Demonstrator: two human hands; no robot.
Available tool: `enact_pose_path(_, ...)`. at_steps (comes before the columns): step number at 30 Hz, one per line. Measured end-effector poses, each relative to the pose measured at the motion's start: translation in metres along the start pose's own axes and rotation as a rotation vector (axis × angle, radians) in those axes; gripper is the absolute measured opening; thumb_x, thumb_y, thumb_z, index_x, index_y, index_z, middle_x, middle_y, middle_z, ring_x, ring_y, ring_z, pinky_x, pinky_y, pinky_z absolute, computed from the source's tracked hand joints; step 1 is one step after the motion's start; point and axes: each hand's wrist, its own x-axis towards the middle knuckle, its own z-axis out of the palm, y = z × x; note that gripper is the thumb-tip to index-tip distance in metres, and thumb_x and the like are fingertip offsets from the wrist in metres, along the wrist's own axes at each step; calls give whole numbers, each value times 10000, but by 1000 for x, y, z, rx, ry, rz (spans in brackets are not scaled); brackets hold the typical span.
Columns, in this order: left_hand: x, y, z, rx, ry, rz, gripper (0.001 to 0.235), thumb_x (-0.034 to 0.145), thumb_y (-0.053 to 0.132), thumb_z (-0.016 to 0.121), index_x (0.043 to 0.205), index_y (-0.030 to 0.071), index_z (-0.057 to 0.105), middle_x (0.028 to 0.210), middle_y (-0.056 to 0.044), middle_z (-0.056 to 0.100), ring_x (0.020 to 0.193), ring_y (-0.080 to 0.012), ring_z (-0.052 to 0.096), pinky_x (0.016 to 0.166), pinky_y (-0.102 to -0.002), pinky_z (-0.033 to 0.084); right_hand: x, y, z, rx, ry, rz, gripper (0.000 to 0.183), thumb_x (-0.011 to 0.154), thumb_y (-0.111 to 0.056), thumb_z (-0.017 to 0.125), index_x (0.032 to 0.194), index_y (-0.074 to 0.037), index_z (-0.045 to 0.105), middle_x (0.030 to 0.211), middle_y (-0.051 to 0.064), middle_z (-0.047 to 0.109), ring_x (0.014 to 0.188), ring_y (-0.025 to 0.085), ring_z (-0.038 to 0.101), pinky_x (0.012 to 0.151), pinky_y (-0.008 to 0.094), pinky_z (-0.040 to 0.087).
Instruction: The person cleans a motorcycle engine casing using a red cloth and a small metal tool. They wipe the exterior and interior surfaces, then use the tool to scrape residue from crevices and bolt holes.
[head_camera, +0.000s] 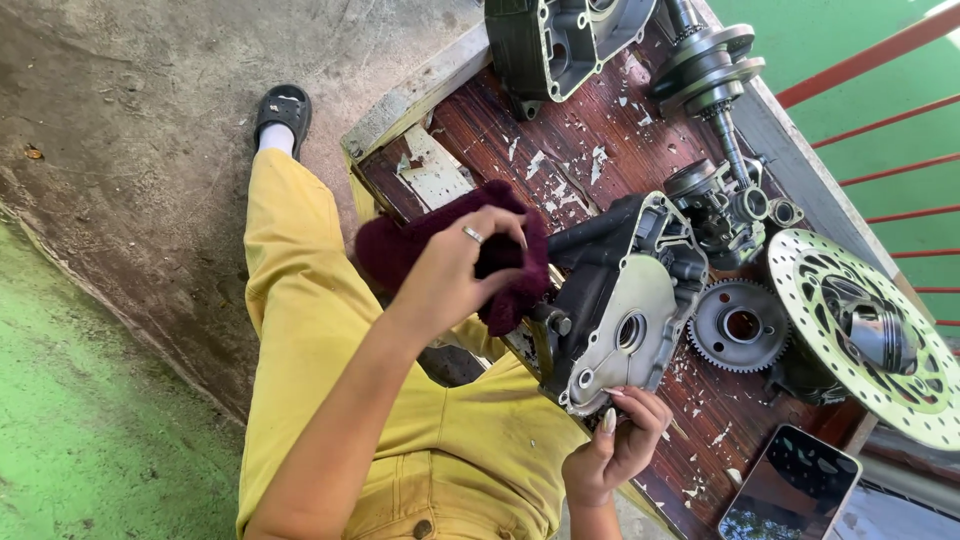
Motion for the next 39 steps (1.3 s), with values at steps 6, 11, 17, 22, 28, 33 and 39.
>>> enact_pose_path(6,4,-17,9,293,-63,120,435,828,117,719,1239,-8,651,1106,-156,745,960,-334,692,882,-390,523,1,-4,0,-2,-9,17,189,969,-168,434,1098,-53,511,1175,111,525,1074,212,482,1003,336,424)
enact_pose_path(11,2,-20,16,239,93,136,343,816,126,762,1129,-11,744,976,-121,767,762,-256,688,725,-334,538,3,-9,1,-7,-14,19,198,973,-164,428,1101,-39,514,1187,123,517,1075,221,483,1008,343,421)
enact_pose_path(17,-5,-26,32,249,200,100,247,818,131,779,1049,43,790,806,-103,763,589,-201,626,603,-307,504,0,-3,-2,-16,13,30,170,992,-177,407,1094,-67,486,1177,92,485,1077,200,463,1019,335,402)
enact_pose_path(22,-14,-21,37,253,318,129,213,794,42,734,981,-56,762,786,-155,731,646,-296,634,676,-374,511,0,-3,-1,-32,63,43,168,970,-202,406,1057,-80,481,1155,80,474,1064,194,441,1028,329,374)
enact_pose_path(28,-26,-59,-6,-481,413,-402,282,991,72,565,1232,117,706,1073,-92,790,850,-132,749,784,-251,609,-1,1,-4,106,89,83,170,950,-196,419,1042,-77,498,1159,80,491,1046,179,468,1021,308,402)
enact_pose_path(33,-42,-47,-69,-844,91,-77,522,971,270,400,1331,-37,621,1118,-114,674,821,-115,600,757,-230,481,2,-3,-1,11,72,54,212,946,-233,396,1036,-69,497,1143,93,488,1076,205,445,1044,330,369)
enact_pose_path(39,-31,-21,-50,-656,-144,-482,587,919,275,312,1391,58,585,728,-158,674,554,-236,615,432,-312,531,3,-6,-1,13,62,62,187,962,-236,392,1025,-80,474,1121,85,485,1045,194,442,1016,322,371)
